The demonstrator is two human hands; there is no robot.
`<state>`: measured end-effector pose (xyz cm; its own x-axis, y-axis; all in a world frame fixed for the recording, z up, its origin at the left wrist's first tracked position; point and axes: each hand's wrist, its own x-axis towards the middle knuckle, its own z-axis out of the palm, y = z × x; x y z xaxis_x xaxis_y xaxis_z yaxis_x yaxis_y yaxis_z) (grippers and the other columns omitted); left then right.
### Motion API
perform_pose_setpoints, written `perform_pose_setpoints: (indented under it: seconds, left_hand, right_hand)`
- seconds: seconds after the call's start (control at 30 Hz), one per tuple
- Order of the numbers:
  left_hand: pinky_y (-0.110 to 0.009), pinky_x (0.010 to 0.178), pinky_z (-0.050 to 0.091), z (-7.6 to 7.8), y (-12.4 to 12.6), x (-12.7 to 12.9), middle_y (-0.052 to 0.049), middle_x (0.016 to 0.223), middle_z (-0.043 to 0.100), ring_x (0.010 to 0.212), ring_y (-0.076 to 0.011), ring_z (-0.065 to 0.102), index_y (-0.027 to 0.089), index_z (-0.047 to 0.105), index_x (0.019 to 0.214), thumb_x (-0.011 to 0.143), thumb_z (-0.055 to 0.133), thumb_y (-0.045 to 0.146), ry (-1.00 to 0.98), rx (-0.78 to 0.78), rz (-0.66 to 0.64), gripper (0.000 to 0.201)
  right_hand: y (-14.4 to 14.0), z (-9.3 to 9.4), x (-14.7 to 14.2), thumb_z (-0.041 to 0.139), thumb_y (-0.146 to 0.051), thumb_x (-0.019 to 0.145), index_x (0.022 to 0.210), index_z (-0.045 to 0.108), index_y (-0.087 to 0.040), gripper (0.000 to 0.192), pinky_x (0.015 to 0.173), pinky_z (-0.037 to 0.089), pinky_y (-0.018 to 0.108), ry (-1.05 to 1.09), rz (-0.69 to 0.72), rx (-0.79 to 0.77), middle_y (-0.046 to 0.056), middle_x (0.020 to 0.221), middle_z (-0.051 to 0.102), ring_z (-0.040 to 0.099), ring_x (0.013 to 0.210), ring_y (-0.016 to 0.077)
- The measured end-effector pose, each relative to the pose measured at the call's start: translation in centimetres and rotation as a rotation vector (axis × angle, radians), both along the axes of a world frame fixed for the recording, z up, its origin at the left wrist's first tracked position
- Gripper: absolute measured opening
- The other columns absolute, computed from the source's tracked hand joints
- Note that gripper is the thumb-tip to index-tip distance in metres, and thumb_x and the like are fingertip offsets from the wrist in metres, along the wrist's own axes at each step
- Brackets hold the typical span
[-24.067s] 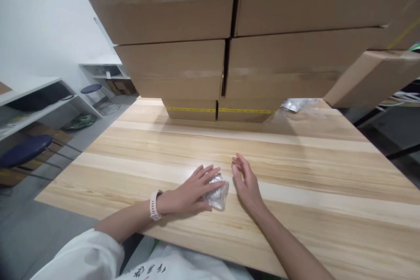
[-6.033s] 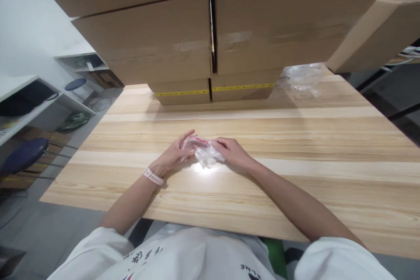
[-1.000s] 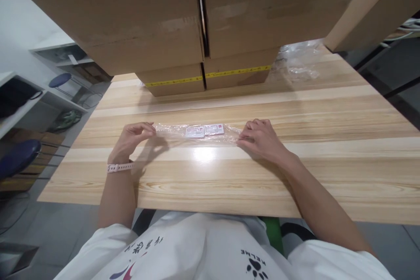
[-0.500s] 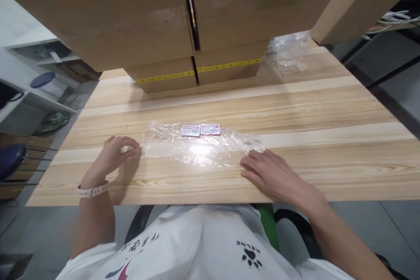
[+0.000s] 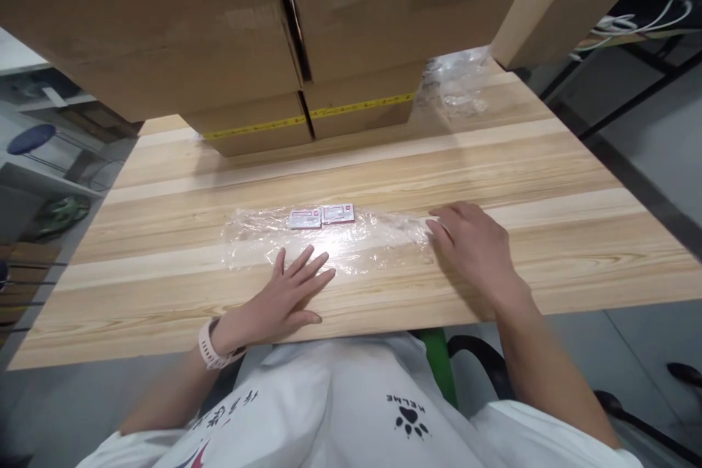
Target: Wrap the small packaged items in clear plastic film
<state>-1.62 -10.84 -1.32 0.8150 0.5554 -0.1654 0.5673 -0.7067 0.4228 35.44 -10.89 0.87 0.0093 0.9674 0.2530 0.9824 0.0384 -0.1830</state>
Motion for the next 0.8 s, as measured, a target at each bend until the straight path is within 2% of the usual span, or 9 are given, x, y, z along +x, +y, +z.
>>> perform_pose_setpoints:
  seconds: [0.03,0.1,0.2,0.27,0.37,0.5,0.67,0.8]
  left_hand:
    - [-0.072,0.12,-0.011,0.0,0.0,-0.2,-0.005,0.172,0.018,0.16,-0.0349,0.003,0.039,0.013,0.164,0.097,0.045,0.067,-0.001,0.006,-0.003,0.08]
    - [-0.072,0.119,-0.014,0.0,0.0,-0.3,-0.005,0.171,0.021,0.16,-0.0348,0.003,0.04,0.012,0.164,0.097,0.045,0.067,-0.005,0.025,-0.004,0.079]
    - [-0.074,0.117,-0.016,-0.3,-0.4,-0.3,-0.005,0.17,0.026,0.16,-0.0358,0.004,0.04,0.012,0.163,0.097,0.047,0.066,-0.008,0.046,0.003,0.079]
    - [-0.074,0.115,-0.019,-0.5,-0.9,-0.3,-0.005,0.169,0.028,0.16,-0.0365,0.004,0.041,0.012,0.163,0.097,0.049,0.065,-0.008,0.039,0.014,0.079]
    - [-0.073,0.114,-0.022,-0.7,-1.9,-0.6,-0.005,0.168,0.03,0.16,-0.0366,0.004,0.04,0.015,0.163,0.097,0.052,0.063,-0.006,0.011,0.045,0.079]
    - [-0.073,0.115,-0.021,-0.6,-2.6,-0.9,-0.007,0.166,0.035,0.16,-0.0366,0.004,0.039,0.02,0.163,0.096,0.055,0.062,-0.018,0.005,0.07,0.078]
    - [-0.076,0.114,-0.018,-0.6,-2.6,-0.9,-0.007,0.167,0.033,0.16,-0.0373,0.004,0.039,0.018,0.163,0.097,0.055,0.059,-0.022,0.002,0.062,0.078]
    - [-0.079,0.112,-0.018,-0.7,-2.6,-0.9,-0.006,0.168,0.03,0.159,-0.038,0.001,0.039,0.016,0.163,0.098,0.055,0.057,-0.016,-0.003,0.057,0.078]
  right_hand:
    - [0.3,0.1,-0.8,0.046,-0.036,0.102,0.102,0.075,-0.019,0.033,0.073,0.051,0.04,0.036,0.048,0.07,0.012,0.104,0.073,0.065,0.099,0.0293]
    - [1.0,0.1,-3.4,0.048,-0.032,0.103,0.1,0.076,-0.019,0.031,0.082,0.052,0.04,0.148,0.285,0.131,0.01,0.103,0.075,0.065,0.097,0.0256]
    - [2.7,-0.6,-7.7,0.052,-0.034,0.102,0.111,0.075,-0.021,0.027,0.099,0.049,0.043,0.228,0.696,0.025,0.01,0.123,0.071,0.061,0.114,0.0257]
    - [4.2,-1.7,-9.3,0.057,-0.042,0.1,0.124,0.071,-0.023,0.034,0.11,0.042,0.049,0.204,0.83,-0.075,0.011,0.144,0.06,0.052,0.131,0.0289]
    - [6.4,-3.5,-9.4,0.057,-0.05,0.099,0.138,0.065,-0.031,0.044,0.117,0.032,0.055,0.166,0.832,-0.175,0.008,0.16,0.044,0.037,0.146,0.0321]
    - [7.8,-4.7,-7.7,0.046,-0.043,0.105,0.137,0.066,-0.038,0.038,0.117,0.03,0.056,0.188,0.722,-0.167,0.004,0.162,0.042,0.037,0.147,0.0313]
    - [7.1,-3.5,-8.5,0.051,-0.044,0.103,0.132,0.07,-0.028,0.038,0.117,0.031,0.055,0.162,0.703,-0.113,0.011,0.159,0.045,0.037,0.147,0.0328]
    - [8.0,-3.0,-11.3,0.063,-0.052,0.096,0.141,0.062,-0.031,0.05,0.119,0.027,0.054,0.091,0.873,-0.131,0.009,0.163,0.039,0.032,0.15,0.0331]
